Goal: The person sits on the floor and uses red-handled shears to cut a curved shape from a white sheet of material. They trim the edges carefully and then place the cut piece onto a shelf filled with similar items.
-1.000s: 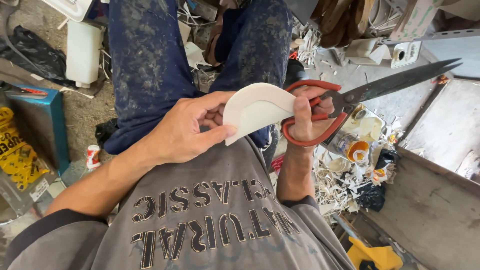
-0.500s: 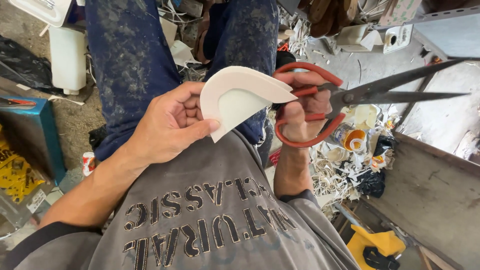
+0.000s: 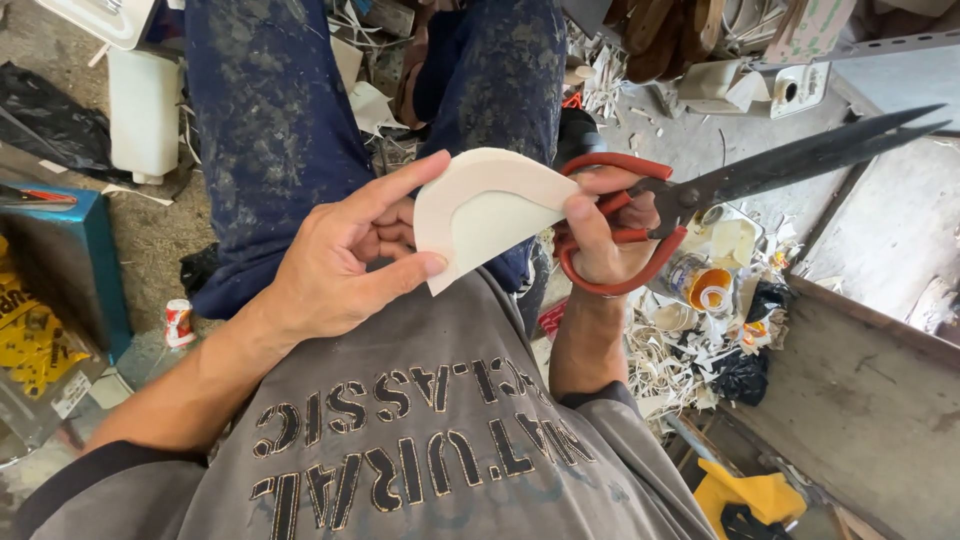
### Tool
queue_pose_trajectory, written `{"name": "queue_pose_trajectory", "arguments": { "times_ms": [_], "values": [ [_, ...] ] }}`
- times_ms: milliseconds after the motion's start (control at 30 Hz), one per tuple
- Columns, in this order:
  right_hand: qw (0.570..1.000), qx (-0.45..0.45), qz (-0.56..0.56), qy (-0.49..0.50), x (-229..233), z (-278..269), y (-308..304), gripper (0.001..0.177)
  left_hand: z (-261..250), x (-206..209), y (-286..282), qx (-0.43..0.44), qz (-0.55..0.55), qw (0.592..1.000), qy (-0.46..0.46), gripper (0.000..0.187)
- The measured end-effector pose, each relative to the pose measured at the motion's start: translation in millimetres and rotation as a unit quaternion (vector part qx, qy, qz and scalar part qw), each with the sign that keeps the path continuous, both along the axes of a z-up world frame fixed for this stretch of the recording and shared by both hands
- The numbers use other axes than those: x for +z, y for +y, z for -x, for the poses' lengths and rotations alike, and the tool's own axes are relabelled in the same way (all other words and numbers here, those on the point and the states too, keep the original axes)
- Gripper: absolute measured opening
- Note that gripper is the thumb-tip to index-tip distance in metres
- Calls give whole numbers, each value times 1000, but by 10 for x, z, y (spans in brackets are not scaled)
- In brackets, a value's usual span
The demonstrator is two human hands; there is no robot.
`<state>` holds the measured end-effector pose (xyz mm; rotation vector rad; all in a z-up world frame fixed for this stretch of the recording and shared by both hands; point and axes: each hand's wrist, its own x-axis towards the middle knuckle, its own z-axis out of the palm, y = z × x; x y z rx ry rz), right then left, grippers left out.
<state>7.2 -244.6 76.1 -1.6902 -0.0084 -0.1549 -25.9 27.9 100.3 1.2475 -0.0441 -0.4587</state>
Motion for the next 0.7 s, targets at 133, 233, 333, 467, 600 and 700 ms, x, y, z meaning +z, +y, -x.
{"name": "queue_pose_trajectory", "arguments": {
  "times_ms": [133,233,333,467,600,700],
  "values": [
    [1000,8,-10,-8,-54,14,-56,17,76,28,-33,34,-86,990,-103,63],
    [998,21,-42,-46,-78,7,-65,15,120,-4,-76,64,-146,964,-213,53],
    [995,13,-59,-75,-141,46,-113,14,191,-71,-102,88,-169,936,-295,50],
    [995,7,-41,-85,-145,60,-128,14,153,19,-72,55,-166,923,-343,46],
    [996,4,-32,-83,-154,121,-182,14,162,43,-70,67,-186,925,-323,48],
    [998,-39,-15,-52,-131,137,-149,17,176,57,-77,68,-159,947,-271,50]
  ]
}}
